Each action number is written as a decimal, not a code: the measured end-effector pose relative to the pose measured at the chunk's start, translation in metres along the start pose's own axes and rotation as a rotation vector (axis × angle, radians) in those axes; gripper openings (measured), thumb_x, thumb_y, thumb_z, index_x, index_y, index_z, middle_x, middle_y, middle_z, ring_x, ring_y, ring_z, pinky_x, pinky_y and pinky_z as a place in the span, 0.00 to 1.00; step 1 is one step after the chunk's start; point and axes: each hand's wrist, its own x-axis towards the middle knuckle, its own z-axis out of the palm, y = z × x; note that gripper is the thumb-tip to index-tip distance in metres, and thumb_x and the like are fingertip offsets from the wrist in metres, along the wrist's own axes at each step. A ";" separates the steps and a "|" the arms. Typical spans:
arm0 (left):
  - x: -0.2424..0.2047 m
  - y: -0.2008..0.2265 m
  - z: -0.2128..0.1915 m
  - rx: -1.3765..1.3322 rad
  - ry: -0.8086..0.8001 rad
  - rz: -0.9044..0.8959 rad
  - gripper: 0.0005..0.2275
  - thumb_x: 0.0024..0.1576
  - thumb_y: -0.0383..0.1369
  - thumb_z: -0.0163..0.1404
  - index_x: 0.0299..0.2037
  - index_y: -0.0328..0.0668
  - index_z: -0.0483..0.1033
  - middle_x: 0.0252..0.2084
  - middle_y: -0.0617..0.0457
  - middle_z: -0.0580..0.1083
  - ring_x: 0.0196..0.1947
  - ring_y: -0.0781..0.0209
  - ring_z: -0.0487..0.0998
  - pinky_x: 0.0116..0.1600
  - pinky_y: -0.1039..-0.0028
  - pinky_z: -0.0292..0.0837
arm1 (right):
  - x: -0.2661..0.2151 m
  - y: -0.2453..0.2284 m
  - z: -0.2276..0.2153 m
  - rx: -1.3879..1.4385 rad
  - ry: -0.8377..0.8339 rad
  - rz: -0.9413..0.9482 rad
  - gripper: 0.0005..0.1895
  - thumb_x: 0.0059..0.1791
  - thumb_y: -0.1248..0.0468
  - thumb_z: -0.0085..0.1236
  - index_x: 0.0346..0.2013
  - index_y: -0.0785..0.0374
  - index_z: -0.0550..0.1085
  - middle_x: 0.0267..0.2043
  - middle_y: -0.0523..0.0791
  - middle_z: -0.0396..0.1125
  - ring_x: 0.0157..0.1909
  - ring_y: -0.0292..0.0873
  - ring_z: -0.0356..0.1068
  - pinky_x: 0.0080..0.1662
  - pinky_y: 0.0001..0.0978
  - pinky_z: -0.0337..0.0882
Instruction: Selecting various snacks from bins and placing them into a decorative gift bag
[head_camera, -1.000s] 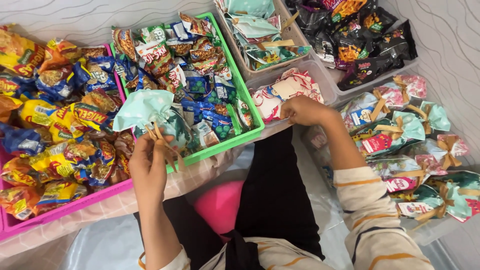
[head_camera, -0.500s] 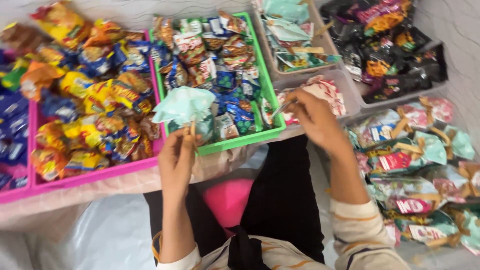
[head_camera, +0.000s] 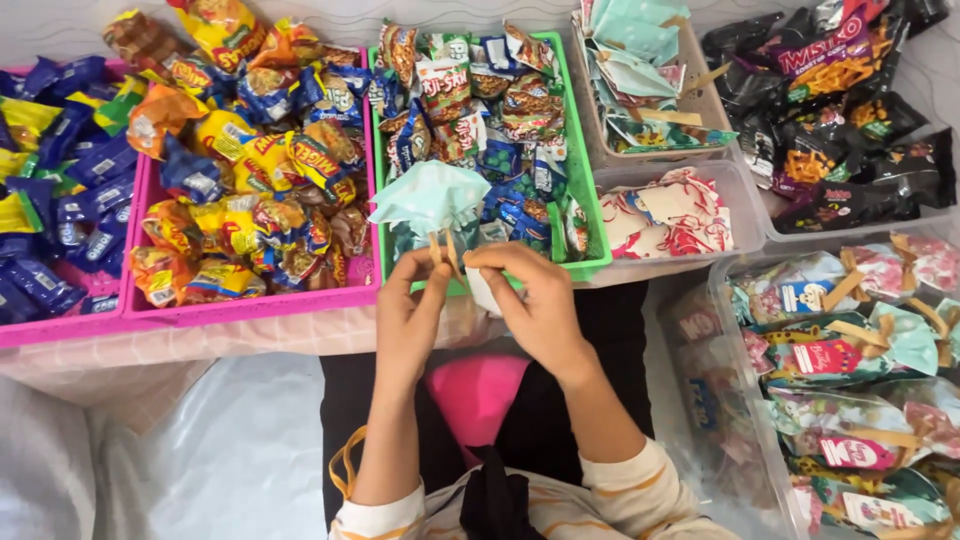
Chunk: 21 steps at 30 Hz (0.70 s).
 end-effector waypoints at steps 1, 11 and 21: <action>-0.002 0.003 0.001 0.000 0.003 0.005 0.08 0.63 0.30 0.52 0.49 0.41 0.81 0.39 0.50 0.79 0.42 0.63 0.77 0.43 0.74 0.77 | 0.000 0.000 0.001 0.001 -0.001 -0.005 0.13 0.49 0.77 0.56 0.40 0.58 0.81 0.41 0.43 0.77 0.47 0.46 0.78 0.50 0.36 0.76; -0.009 0.007 0.003 -0.019 0.036 0.023 0.09 0.61 0.28 0.53 0.49 0.37 0.80 0.38 0.48 0.78 0.40 0.62 0.77 0.42 0.73 0.79 | -0.005 0.012 0.015 0.145 0.141 0.030 0.17 0.47 0.81 0.58 0.50 0.73 0.73 0.54 0.53 0.64 0.46 0.55 0.78 0.49 0.46 0.79; -0.007 -0.005 0.005 -0.070 0.032 0.065 0.09 0.61 0.27 0.53 0.49 0.36 0.79 0.38 0.50 0.76 0.35 0.64 0.77 0.38 0.77 0.77 | 0.001 0.031 0.015 0.083 0.138 0.089 0.11 0.48 0.80 0.57 0.44 0.69 0.76 0.43 0.50 0.69 0.45 0.51 0.79 0.48 0.41 0.79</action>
